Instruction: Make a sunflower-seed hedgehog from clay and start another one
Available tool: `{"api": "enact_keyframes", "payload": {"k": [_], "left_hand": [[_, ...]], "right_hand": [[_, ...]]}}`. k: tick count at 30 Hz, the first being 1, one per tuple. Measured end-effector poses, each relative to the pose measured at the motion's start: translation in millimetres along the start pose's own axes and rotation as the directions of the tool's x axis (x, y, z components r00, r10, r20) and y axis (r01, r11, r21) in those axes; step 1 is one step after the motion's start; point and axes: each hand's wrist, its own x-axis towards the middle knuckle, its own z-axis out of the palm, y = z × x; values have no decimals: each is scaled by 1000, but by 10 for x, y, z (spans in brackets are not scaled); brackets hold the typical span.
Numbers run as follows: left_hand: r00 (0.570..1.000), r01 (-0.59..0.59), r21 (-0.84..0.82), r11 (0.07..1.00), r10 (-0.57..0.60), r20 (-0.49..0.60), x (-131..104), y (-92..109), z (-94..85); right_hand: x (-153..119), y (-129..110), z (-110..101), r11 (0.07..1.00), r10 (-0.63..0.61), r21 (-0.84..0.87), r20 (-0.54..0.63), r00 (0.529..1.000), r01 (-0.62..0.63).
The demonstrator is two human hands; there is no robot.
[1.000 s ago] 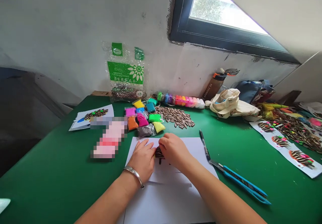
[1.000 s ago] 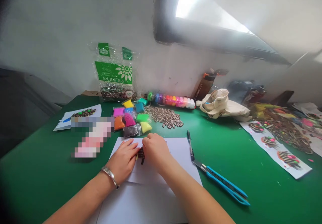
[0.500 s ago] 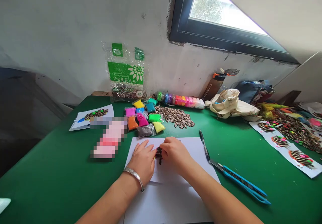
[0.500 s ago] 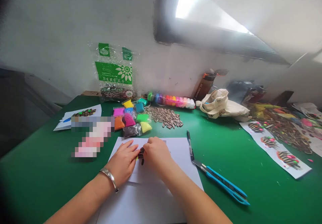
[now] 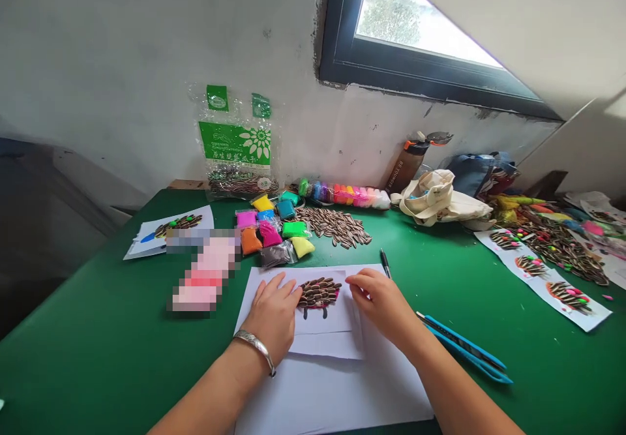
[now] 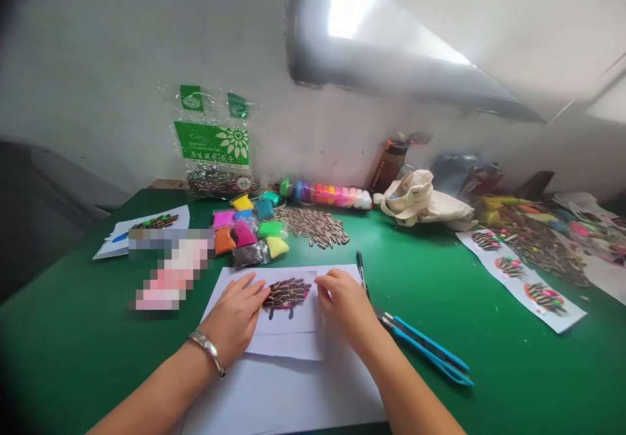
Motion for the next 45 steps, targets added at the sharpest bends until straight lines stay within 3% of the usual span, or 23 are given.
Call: {"api": "enact_keyframes", "payload": {"k": [4, 9, 12, 16, 25, 29, 32, 34, 38, 41, 45], "left_hand": [[998, -36, -3, 999, 36, -53, 15, -17, 6], [985, -67, -37, 997, 60, -160, 60, -79, 35], [977, -74, -53, 996, 62, -205, 83, -107, 49], [975, -81, -75, 994, 64, -214, 100, -105, 40], [978, -62, -92, 994, 42, -204, 96, -79, 60], [972, -69, -99, 993, 44, -229, 93, -104, 92], [969, -76, -111, 991, 47, -243, 100, -125, 107], [967, -81, -109, 991, 52, -250, 108, -133, 112], [967, -83, -96, 992, 57, -247, 118, -140, 116], [969, -87, -90, 992, 63, -241, 118, -149, 119], [965, -93, -87, 992, 68, -252, 119, -163, 124]], "right_hand": [[68, 73, -28, 999, 43, -16, -19, 999, -44], [390, 177, -90, 984, 80, -152, -72, 994, -91], [599, 211, -33, 946, 90, -308, -67, 994, -106], [775, 236, 96, 919, 78, -381, -71, 994, -99], [787, 275, 286, 888, 64, -449, -85, 994, -96], [722, 209, 259, 893, 93, -426, -141, 986, -145], [565, 121, 121, 929, 124, -327, -163, 979, -172], [400, 61, 27, 990, 135, -24, -120, 984, -138], [41, -13, 21, 917, 151, 372, 13, 988, -145], [-120, -10, 152, 882, 131, 456, 11, 991, -121], [-144, 23, 279, 883, 152, 452, -15, 988, -129]]}}
